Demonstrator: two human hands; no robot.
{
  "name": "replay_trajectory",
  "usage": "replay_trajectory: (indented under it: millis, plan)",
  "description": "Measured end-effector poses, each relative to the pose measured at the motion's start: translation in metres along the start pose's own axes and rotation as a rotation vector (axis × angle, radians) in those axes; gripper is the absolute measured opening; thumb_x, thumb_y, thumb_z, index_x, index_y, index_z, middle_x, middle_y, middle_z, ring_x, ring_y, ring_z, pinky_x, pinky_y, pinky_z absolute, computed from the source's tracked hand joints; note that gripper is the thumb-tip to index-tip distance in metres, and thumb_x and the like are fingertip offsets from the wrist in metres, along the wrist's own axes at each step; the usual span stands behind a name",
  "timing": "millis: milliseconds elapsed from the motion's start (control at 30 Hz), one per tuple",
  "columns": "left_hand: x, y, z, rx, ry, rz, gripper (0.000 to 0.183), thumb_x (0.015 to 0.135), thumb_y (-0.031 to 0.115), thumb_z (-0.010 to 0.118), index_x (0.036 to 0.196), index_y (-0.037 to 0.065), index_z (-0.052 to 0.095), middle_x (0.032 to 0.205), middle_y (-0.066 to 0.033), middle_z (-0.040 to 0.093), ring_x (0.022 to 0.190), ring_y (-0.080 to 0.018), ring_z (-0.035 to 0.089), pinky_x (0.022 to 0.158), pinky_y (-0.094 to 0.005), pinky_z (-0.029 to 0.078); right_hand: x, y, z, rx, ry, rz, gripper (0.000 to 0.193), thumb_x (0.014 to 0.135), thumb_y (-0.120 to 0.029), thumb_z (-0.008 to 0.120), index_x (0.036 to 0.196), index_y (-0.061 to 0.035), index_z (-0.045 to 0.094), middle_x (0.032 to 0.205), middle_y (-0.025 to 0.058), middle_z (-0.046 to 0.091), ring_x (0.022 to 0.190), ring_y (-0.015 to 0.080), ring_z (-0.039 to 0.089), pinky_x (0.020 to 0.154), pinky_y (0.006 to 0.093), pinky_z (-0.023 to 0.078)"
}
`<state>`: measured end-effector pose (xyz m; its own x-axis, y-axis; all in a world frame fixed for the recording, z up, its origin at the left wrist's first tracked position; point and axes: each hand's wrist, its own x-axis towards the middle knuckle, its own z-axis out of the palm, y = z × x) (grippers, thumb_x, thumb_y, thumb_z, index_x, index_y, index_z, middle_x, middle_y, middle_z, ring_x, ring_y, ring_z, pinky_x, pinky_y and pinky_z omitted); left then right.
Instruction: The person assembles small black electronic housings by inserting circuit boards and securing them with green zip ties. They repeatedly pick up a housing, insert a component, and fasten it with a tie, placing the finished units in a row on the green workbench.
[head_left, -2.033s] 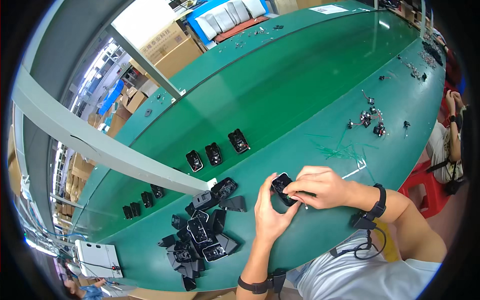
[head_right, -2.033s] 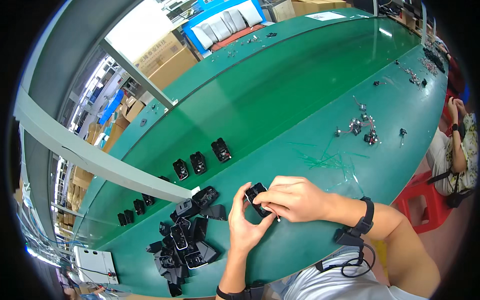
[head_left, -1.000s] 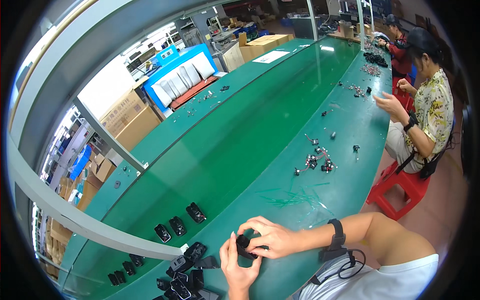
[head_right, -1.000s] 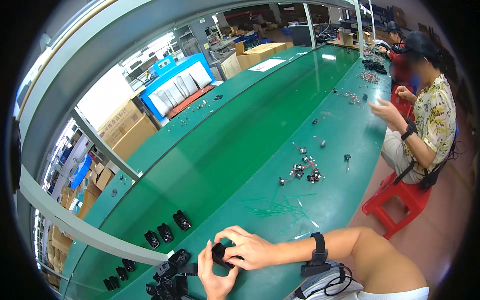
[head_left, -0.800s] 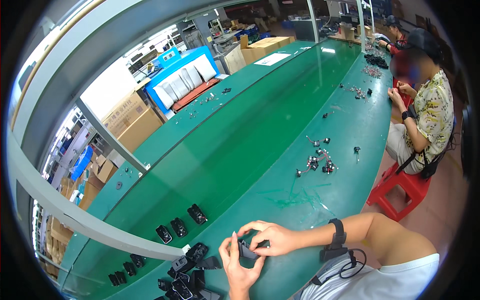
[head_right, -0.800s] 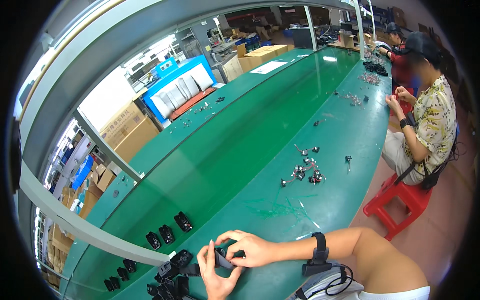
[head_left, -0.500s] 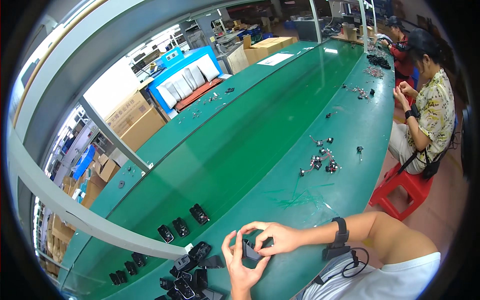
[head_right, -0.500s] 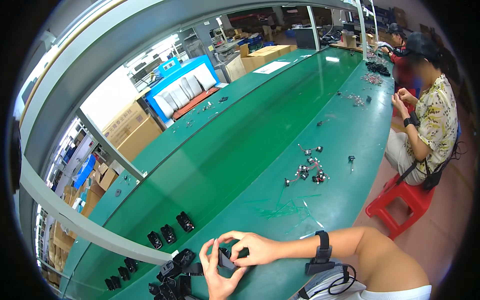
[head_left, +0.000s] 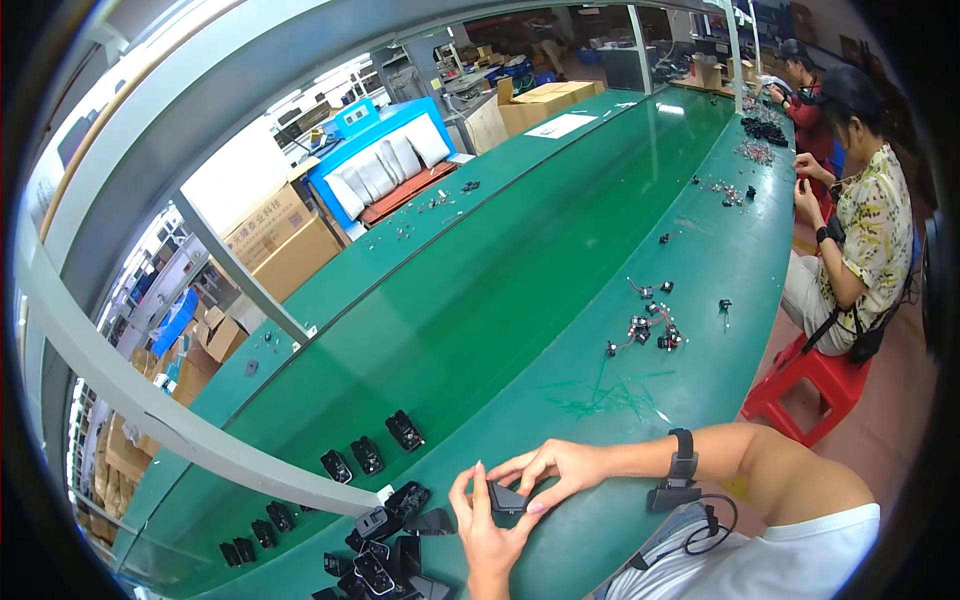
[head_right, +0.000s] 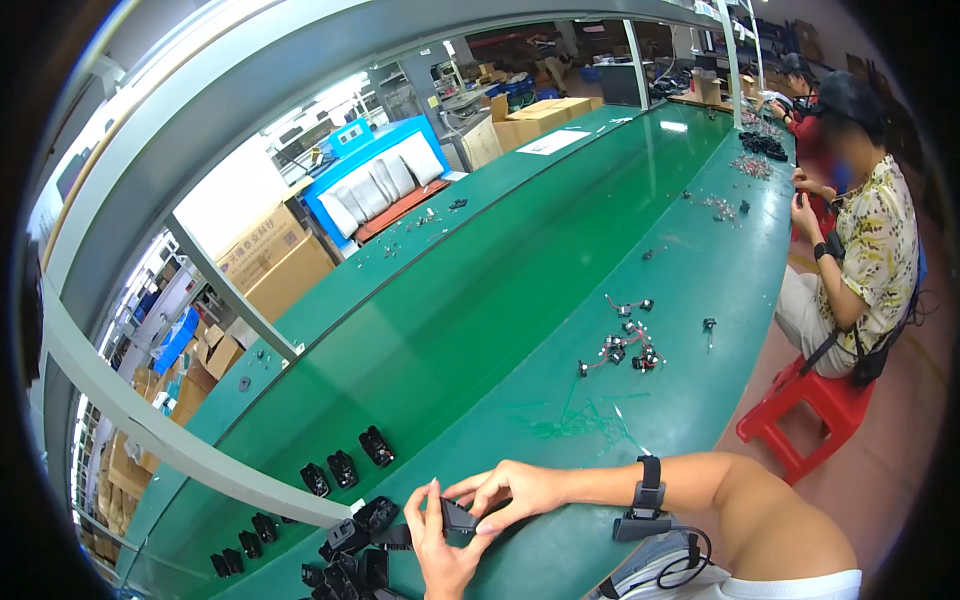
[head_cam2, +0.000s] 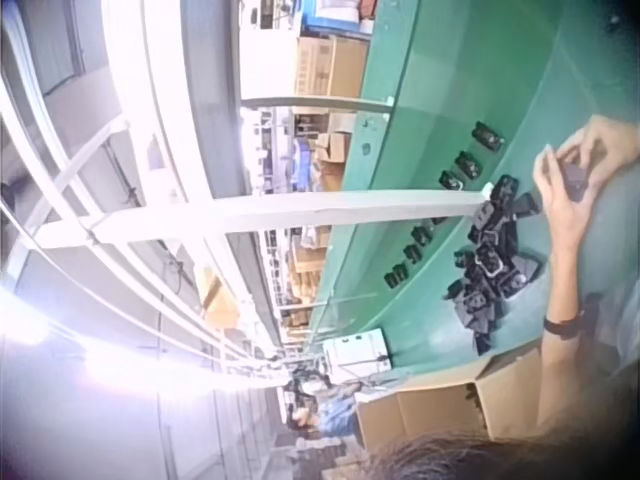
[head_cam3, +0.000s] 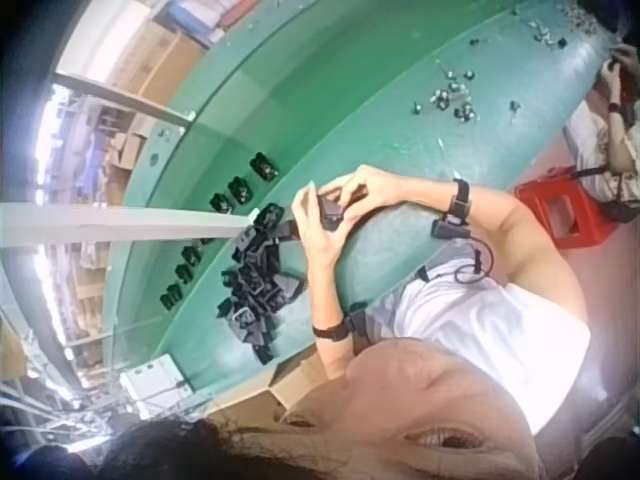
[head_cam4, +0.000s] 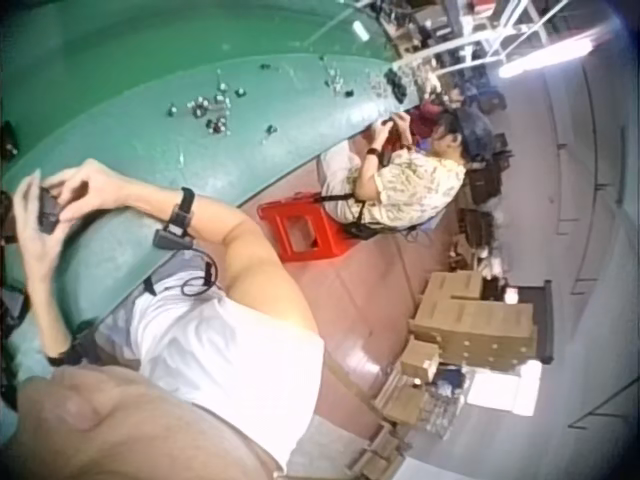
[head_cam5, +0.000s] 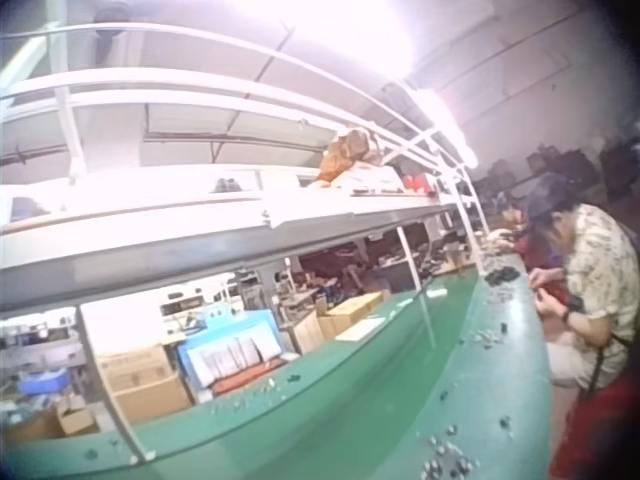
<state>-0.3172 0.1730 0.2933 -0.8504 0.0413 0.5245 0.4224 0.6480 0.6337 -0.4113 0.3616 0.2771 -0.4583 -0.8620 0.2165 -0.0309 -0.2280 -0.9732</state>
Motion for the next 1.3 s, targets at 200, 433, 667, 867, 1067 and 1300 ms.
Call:
replay_trajectory:
  millis: [200,433,667,867,1067,1300]
  plan:
    - [0.004,0.009,-0.002,0.028,0.072,0.012,0.093,0.054,0.038,0.097,0.128,-0.005,0.061,0.122,-0.0216,0.058,0.109,-0.0366,0.062,0.090,-0.0444,0.054,-0.001,0.002,-0.001,0.127,0.015,0.042,0.018,0.088,-0.009,0.075,0.095,0.0076,0.074,0.149,0.0270,0.046,0.131,0.0330,0.053,0.105,0.0420,0.047]
    - [0.008,-0.009,-0.019,0.159,0.267,-0.075,0.084,0.070,0.037,0.090,0.138,0.001,0.055,0.124,-0.0172,0.055,0.085,-0.0262,0.060,0.065,-0.0338,0.052,0.042,0.006,-0.011,0.675,0.171,0.162,0.031,0.094,-0.028,0.072,0.099,0.0021,0.072,0.124,0.0171,0.065,0.122,0.0280,0.059,0.107,0.0435,0.046]
    - [-0.003,-0.026,-0.034,0.749,0.077,-0.385,0.066,0.071,0.033,0.086,0.124,0.003,0.061,0.123,-0.0154,0.056,0.119,-0.0346,0.049,0.097,-0.0478,0.042,0.135,0.006,-0.074,-1.167,0.251,-0.106,0.033,0.074,-0.033,0.084,0.093,-0.0062,0.079,0.134,0.0177,0.061,0.120,0.0348,0.058,0.103,0.0426,0.047]
    - [-0.005,-0.032,-0.028,0.739,-0.083,-0.363,0.059,0.071,0.017,0.084,0.124,0.005,0.062,0.124,-0.0131,0.057,0.118,-0.0327,0.052,0.096,-0.0443,0.045,0.141,0.017,-0.094,-1.383,0.118,-0.023,0.040,0.077,-0.039,0.082,0.102,-0.0070,0.076,0.144,0.0152,0.052,0.128,0.0366,0.051,0.106,0.0453,0.044]
    - [-0.006,-0.022,-0.021,0.444,-0.108,-0.191,0.052,0.072,0.006,0.080,0.121,0.005,0.063,0.121,-0.0129,0.057,0.113,-0.0343,0.054,0.096,-0.0436,0.047,0.064,-0.048,-0.121,-1.303,0.165,0.064,0.023,0.083,-0.026,0.074,0.092,-0.0047,0.073,0.105,0.0145,0.073,0.097,0.0294,0.070,0.088,0.0413,0.055]
    - [-0.001,0.005,-0.022,0.610,-0.109,-0.297,0.065,0.064,0.012,0.087,0.124,0.008,0.061,0.130,-0.0155,0.051,0.122,-0.0371,0.048,0.100,-0.0476,0.043,-0.061,-0.100,-0.170,-1.317,0.431,0.373,0.010,0.079,-0.009,0.070,0.087,-0.0041,0.074,0.085,0.0109,0.075,0.080,0.0249,0.074,0.075,0.0363,0.058]
